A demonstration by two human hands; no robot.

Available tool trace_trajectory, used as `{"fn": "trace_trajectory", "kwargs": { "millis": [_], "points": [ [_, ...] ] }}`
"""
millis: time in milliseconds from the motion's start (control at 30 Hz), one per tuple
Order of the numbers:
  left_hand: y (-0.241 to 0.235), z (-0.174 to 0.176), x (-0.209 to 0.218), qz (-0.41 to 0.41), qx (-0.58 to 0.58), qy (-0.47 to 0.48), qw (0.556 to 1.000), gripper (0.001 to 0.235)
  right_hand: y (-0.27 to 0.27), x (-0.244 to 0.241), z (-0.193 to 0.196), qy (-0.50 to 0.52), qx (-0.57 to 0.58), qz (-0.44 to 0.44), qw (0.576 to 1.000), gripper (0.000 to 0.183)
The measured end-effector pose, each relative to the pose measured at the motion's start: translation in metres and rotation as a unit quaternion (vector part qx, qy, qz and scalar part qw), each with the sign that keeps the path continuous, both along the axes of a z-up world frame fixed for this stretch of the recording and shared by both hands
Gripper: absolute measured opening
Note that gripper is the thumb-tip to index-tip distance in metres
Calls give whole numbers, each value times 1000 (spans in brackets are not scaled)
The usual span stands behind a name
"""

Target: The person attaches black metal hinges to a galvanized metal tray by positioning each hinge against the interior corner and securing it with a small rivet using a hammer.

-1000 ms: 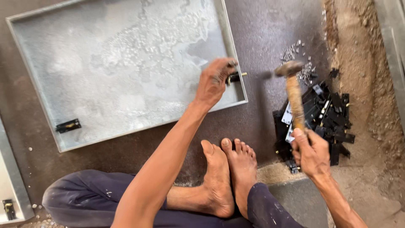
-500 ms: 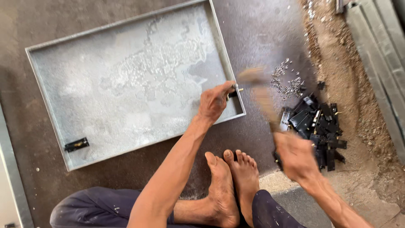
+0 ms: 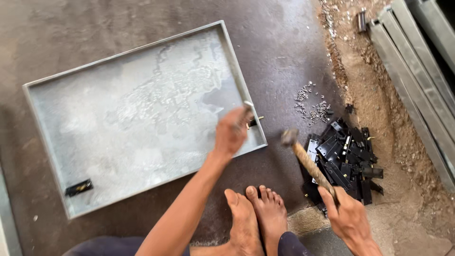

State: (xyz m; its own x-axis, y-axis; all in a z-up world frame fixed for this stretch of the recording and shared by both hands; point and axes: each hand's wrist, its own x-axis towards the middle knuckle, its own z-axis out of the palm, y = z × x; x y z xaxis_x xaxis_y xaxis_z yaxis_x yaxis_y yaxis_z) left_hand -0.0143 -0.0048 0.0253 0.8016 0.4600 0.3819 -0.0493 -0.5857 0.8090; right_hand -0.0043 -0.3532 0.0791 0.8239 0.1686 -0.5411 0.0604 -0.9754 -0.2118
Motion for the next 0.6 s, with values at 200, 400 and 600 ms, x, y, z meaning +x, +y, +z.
{"fn": "trace_trajectory", "kwargs": {
  "millis": [200,400,600],
  "points": [
    [-59,16,-5,-159,147,190,957,15,10,89,4,-289,218,198,911,28],
    [-84,-5,-8,-156,108,328,925,18,123,374,-35,-318,-74,330,886,14],
    [-83,11,-8,-97,0,277,956,21,168,515,-83,-386,-270,445,762,56]
  ]
}}
